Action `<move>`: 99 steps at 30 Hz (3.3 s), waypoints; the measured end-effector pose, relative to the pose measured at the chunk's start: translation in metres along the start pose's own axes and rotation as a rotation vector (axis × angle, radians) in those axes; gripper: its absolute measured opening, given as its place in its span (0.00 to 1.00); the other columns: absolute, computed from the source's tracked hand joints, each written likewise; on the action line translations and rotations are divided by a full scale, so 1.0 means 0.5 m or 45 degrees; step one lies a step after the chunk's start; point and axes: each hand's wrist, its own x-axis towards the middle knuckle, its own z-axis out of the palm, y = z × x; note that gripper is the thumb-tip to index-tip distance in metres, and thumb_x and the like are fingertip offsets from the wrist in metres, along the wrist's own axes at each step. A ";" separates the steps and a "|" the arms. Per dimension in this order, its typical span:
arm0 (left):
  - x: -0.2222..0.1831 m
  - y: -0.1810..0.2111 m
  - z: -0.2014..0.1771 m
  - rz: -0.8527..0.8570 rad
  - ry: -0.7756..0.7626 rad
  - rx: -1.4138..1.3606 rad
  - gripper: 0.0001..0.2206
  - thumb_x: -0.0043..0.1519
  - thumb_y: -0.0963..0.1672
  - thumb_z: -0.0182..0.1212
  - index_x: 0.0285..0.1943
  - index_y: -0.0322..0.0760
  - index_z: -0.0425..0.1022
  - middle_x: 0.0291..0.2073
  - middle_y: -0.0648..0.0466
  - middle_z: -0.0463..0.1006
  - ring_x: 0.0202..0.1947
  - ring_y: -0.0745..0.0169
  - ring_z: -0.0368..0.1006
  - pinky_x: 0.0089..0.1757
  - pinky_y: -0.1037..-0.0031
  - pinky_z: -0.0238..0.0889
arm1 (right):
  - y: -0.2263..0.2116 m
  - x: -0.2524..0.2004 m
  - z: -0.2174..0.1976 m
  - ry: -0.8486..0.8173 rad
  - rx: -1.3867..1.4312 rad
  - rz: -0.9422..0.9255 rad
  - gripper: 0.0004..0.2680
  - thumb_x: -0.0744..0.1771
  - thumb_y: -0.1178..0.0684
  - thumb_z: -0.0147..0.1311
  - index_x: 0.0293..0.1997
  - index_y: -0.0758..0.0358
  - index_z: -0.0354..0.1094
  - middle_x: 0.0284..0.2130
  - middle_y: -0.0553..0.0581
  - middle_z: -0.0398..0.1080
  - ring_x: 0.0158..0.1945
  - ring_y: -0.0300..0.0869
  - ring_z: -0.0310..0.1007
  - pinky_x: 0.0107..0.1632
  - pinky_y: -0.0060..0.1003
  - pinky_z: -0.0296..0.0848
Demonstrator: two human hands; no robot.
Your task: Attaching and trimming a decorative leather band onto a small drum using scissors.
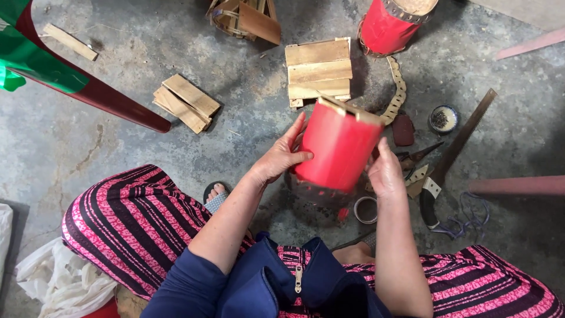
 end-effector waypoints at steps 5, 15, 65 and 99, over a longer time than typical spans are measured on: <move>-0.005 -0.008 0.027 0.098 -0.048 0.308 0.47 0.56 0.34 0.70 0.82 0.58 0.47 0.79 0.56 0.51 0.77 0.58 0.44 0.69 0.63 0.45 | 0.068 0.053 -0.038 0.161 0.204 -0.026 0.14 0.71 0.42 0.54 0.56 0.60 0.73 0.49 0.59 0.77 0.51 0.48 0.79 0.55 0.51 0.78; 0.001 -0.069 0.020 0.143 -0.054 0.596 0.46 0.54 0.35 0.63 0.83 0.48 0.43 0.80 0.44 0.42 0.79 0.41 0.35 0.71 0.53 0.33 | 0.147 0.072 -0.039 0.300 0.383 0.050 0.15 0.69 0.39 0.56 0.54 0.58 0.74 0.50 0.61 0.77 0.52 0.49 0.80 0.56 0.52 0.78; 0.001 -0.139 -0.008 0.008 0.585 0.593 0.24 0.73 0.45 0.45 0.80 0.52 0.54 0.72 0.38 0.61 0.73 0.34 0.51 0.68 0.48 0.47 | 0.151 0.010 0.076 0.201 -1.074 -0.500 0.16 0.65 0.58 0.62 0.60 0.61 0.72 0.44 0.64 0.72 0.45 0.51 0.79 0.45 0.40 0.79; 0.069 -0.008 -0.021 -0.067 1.051 -0.078 0.18 0.71 0.47 0.49 0.71 0.50 0.71 0.65 0.49 0.74 0.67 0.49 0.63 0.62 0.51 0.45 | 0.070 0.343 -0.083 0.280 -1.179 -0.711 0.07 0.69 0.61 0.49 0.42 0.63 0.76 0.38 0.51 0.72 0.44 0.40 0.75 0.53 0.27 0.70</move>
